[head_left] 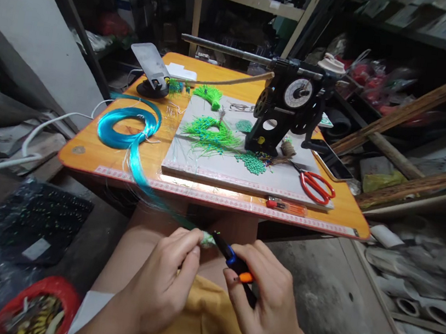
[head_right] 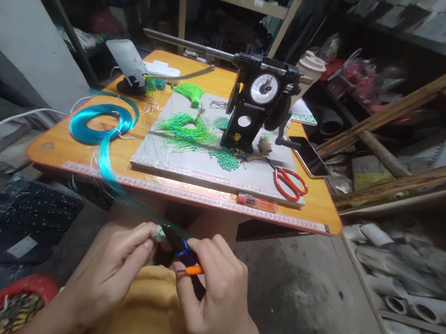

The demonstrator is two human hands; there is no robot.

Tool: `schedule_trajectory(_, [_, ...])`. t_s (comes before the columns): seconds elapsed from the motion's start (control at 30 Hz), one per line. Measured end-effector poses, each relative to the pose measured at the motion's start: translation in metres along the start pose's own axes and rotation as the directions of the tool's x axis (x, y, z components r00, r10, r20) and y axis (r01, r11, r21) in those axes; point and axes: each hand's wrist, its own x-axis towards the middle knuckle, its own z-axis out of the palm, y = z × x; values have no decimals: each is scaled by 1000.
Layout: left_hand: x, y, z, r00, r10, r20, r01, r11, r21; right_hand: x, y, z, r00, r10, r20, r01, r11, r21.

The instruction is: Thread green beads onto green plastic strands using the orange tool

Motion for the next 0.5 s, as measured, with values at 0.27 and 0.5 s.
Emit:
schedule_trajectory(0.27, [-10,-7,9,974,220,-52,-225,962,-156,4,-1,12,999,18,-30,-13,988,153])
schedule_trajectory(0.5, [-10,-8,6,1000,4,-22,-9,968,-250,4,-4,1,1000,26,-17,-24,992,122])
